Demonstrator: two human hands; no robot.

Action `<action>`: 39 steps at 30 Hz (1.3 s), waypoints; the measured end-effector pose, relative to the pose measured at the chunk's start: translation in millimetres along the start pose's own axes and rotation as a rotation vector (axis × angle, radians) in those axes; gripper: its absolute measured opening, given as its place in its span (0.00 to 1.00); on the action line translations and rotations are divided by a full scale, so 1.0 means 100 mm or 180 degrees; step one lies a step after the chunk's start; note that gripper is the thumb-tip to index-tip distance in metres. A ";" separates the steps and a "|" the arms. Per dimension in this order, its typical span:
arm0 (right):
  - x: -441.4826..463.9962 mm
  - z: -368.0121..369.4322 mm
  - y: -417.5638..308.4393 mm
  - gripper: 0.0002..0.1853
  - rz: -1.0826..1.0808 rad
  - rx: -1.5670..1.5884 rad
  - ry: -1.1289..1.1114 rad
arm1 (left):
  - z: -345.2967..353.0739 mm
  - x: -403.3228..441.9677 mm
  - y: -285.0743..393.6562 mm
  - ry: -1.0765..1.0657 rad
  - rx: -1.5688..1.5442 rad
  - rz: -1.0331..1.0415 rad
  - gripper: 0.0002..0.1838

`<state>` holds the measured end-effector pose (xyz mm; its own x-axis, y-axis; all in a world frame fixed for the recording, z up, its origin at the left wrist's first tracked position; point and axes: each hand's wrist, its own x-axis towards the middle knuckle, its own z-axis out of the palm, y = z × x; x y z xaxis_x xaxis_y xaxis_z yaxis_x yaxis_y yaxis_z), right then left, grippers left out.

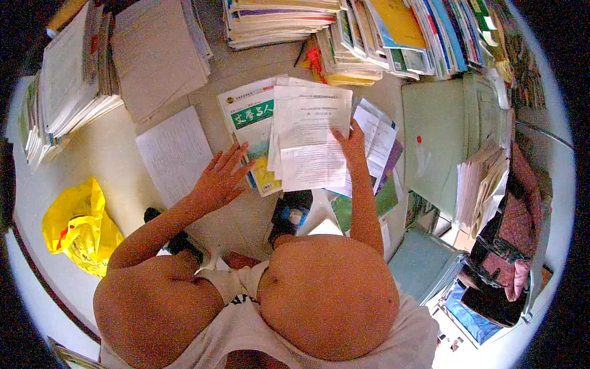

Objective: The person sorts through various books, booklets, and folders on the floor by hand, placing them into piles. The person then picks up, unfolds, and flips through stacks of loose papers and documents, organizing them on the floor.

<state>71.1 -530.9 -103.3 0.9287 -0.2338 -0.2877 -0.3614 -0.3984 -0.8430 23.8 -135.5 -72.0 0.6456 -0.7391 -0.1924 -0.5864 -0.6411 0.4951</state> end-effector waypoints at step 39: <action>-0.43 0.61 -0.42 0.20 0.0021 -0.1125 -0.0932 | 0.30 0.05 0.15 0.0358 -0.4206 -0.1517 0.15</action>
<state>51.0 -450.3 -83.1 0.8922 0.0030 -0.4516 -0.3260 -0.6877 -0.6487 3.8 -155.4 -90.8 0.7211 -0.4486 -0.5279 0.5413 -0.1108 0.8335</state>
